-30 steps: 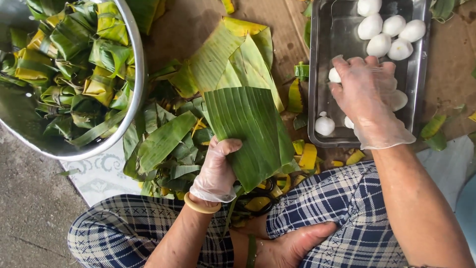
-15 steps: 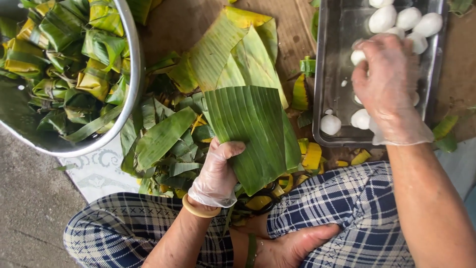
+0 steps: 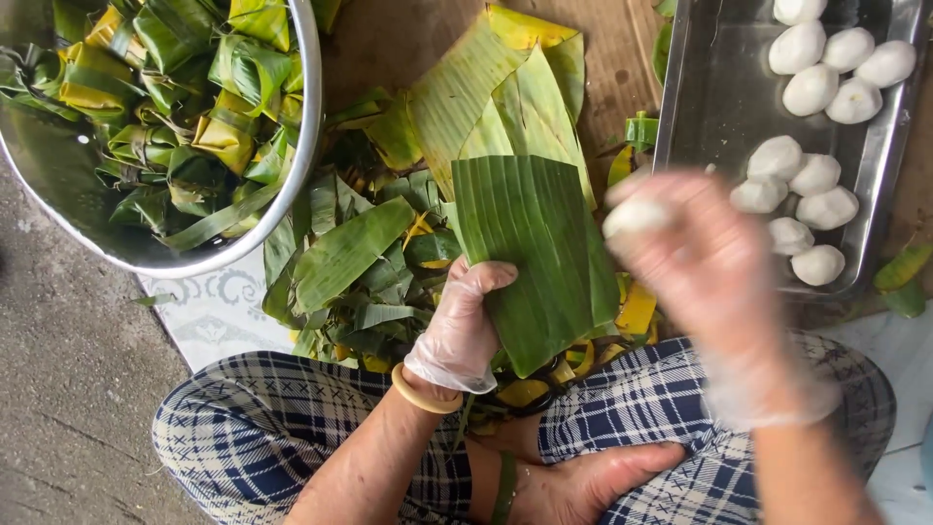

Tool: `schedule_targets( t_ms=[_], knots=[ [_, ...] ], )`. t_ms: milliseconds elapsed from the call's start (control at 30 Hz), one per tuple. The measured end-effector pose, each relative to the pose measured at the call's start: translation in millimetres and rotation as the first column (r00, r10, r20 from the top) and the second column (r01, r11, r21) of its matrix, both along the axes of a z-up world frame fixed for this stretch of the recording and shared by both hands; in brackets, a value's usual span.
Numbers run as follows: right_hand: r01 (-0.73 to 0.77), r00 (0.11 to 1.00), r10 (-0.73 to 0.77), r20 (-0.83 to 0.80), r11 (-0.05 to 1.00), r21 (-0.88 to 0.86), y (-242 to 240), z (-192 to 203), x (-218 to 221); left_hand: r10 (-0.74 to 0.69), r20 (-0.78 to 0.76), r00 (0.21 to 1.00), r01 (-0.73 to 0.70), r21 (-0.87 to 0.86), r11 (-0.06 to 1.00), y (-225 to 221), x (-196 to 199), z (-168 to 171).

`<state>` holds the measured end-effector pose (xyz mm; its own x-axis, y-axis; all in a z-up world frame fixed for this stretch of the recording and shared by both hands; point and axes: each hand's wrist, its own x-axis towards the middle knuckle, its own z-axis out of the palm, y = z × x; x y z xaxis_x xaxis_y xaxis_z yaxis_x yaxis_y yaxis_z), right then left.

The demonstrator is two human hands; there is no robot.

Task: Trimming banana leaves and wrapping white dough balls inside them.

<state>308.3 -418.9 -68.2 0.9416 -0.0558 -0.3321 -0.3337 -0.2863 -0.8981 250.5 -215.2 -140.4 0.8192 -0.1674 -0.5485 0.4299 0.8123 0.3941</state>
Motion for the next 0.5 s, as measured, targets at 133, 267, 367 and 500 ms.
schedule_targets(
  t_ms=[133, 267, 367, 500],
  knots=[
    [-0.361, 0.870, 0.357, 0.339, 0.931, -0.056, 36.2, -15.4, -34.5, -0.012, 0.057, 0.998, 0.014, -0.027, 1.000, -2.0, -3.7, 13.6],
    [-0.291, 0.895, 0.299, 0.331, 0.954, -0.074, 37.8, -17.7, -41.0, -0.012, 0.180, 0.984, 0.044, -0.177, 0.983, 1.5, -2.8, 22.8],
    [-0.158, 0.961, 0.169, 0.221, 0.985, -0.064, 44.0, -18.8, -47.0, -0.034, 0.125, 0.992, 0.059, -0.203, 0.977, 0.8, -8.9, 10.0],
    [-0.168, 0.933, 0.196, 0.302, 0.979, -0.118, 44.1, -17.4, -48.2, -0.088, 0.216, 0.972, 0.126, -0.167, 0.978, 0.5, -3.1, 16.0]
  ],
)
